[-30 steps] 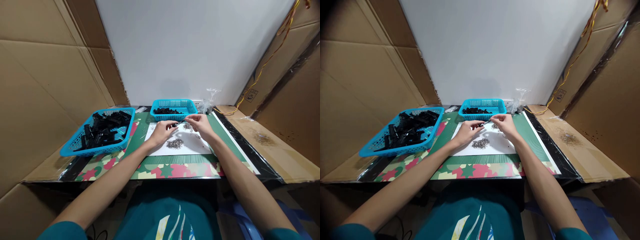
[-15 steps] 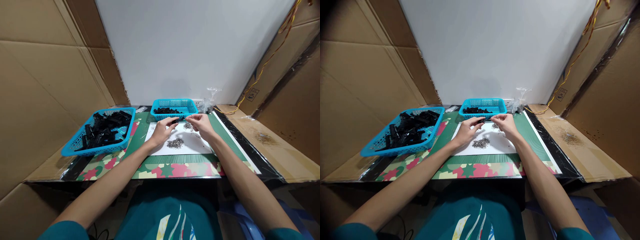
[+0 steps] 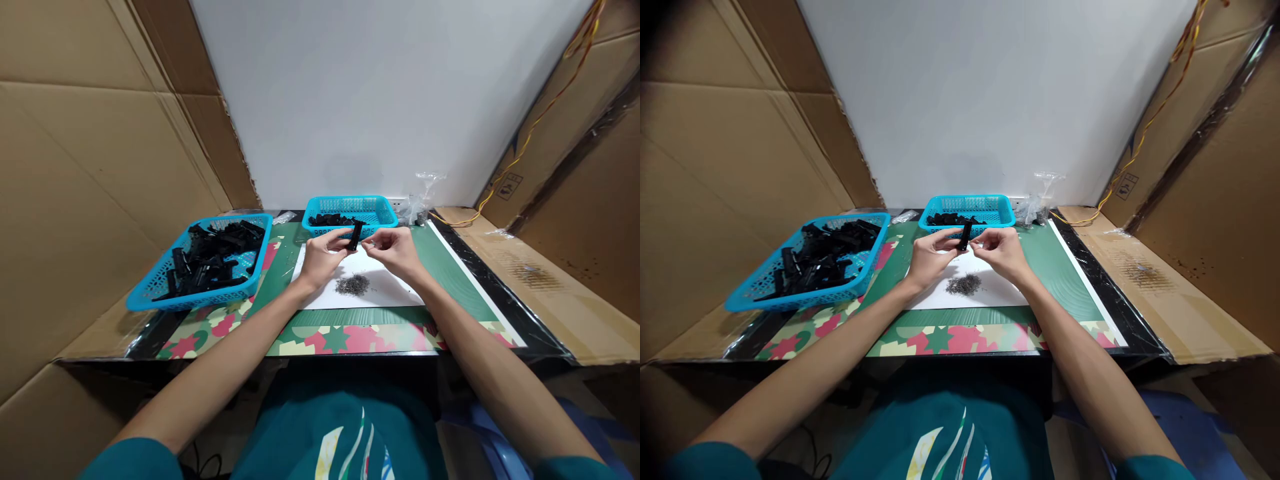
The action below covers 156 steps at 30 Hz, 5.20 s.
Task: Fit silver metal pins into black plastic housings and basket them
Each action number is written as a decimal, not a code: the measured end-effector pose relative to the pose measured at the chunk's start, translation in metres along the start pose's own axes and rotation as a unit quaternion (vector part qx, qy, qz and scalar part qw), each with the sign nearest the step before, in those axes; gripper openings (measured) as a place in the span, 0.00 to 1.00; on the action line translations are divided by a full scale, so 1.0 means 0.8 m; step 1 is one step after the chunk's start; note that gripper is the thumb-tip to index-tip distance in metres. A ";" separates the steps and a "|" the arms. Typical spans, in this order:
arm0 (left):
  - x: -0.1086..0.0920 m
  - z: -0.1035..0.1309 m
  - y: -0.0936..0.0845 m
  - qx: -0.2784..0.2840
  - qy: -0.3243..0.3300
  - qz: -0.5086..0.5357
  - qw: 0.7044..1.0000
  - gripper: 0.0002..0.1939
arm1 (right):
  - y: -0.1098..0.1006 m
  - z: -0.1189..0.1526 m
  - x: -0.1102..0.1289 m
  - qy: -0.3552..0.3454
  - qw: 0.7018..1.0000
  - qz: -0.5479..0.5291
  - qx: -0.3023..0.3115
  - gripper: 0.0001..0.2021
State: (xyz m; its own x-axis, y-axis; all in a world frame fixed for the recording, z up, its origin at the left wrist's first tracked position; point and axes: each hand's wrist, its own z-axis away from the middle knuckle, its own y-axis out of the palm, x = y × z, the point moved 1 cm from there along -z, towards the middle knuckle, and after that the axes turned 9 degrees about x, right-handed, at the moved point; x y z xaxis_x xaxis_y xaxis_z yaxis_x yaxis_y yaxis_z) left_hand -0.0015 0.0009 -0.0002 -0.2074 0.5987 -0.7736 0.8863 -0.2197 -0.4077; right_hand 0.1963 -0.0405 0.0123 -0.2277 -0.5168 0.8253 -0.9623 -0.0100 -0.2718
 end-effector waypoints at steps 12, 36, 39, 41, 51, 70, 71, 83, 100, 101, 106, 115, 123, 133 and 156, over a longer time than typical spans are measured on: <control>0.003 0.003 -0.002 0.000 0.038 -0.071 0.997 0.14 | 0.008 0.005 -0.006 -0.028 0.995 0.086 0.043 0.08; -0.009 0.000 -0.002 0.120 0.000 -0.066 0.991 0.14 | -0.010 0.000 -0.012 -0.024 0.993 0.111 0.041 0.17; -0.008 -0.002 -0.002 0.144 -0.004 -0.084 0.986 0.13 | -0.018 -0.002 -0.013 -0.032 0.990 0.137 -0.006 0.17; -0.003 -0.002 0.000 0.155 -0.001 -0.108 0.982 0.12 | -0.021 -0.003 -0.013 -0.042 0.987 0.155 -0.021 0.18; 0.014 0.004 0.006 0.131 -0.013 -0.123 0.984 0.08 | -0.007 0.000 -0.015 -0.087 0.978 0.189 -0.024 0.11; 0.004 0.008 0.012 0.157 -0.018 -0.158 0.975 0.07 | 0.018 -0.005 -0.034 0.032 0.996 0.079 -0.032 0.21; 0.004 0.008 0.012 0.157 -0.019 -0.155 0.975 0.07 | 0.019 -0.005 -0.034 0.031 0.995 0.090 -0.034 0.21; 0.012 0.009 0.014 0.168 -0.009 -0.110 0.980 0.09 | 0.026 0.000 -0.021 0.021 0.979 0.200 -0.041 0.14; 0.014 -0.007 0.003 0.002 -0.087 0.050 0.995 0.15 | -0.047 -0.011 -0.044 0.093 0.982 0.010 -0.163 0.12; 0.017 -0.010 0.001 -0.009 -0.099 0.077 0.992 0.16 | -0.048 -0.011 -0.043 0.104 0.988 0.037 -0.104 0.13; 0.017 -0.017 -0.008 -0.047 -0.166 0.183 0.968 0.11 | -0.032 -0.002 -0.030 0.108 0.955 0.127 0.246 0.13; -0.002 -0.011 -0.004 0.011 -0.226 0.293 0.929 0.13 | -0.015 0.001 -0.034 0.108 0.941 0.184 0.264 0.05; 0.001 -0.010 0.001 0.048 -0.205 0.220 0.952 0.11 | -0.006 0.005 -0.036 0.073 0.926 0.244 0.279 0.06; -0.004 -0.007 0.003 0.073 -0.164 0.153 0.972 0.09 | -0.015 0.001 -0.041 0.079 0.943 0.223 0.235 0.06; -0.003 0.002 0.008 0.169 -0.131 0.127 0.969 0.18 | -0.004 0.000 -0.022 0.021 0.984 0.132 0.114 0.09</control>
State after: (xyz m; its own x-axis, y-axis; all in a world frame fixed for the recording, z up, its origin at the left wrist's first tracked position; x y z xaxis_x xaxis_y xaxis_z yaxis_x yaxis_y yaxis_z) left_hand 0.0045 -0.0030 -0.0017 -0.1373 0.2866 -0.9481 0.7456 -0.6003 -0.2894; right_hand 0.2035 -0.0312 -0.0009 -0.4762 -0.4921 0.7287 -0.8110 -0.0745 -0.5803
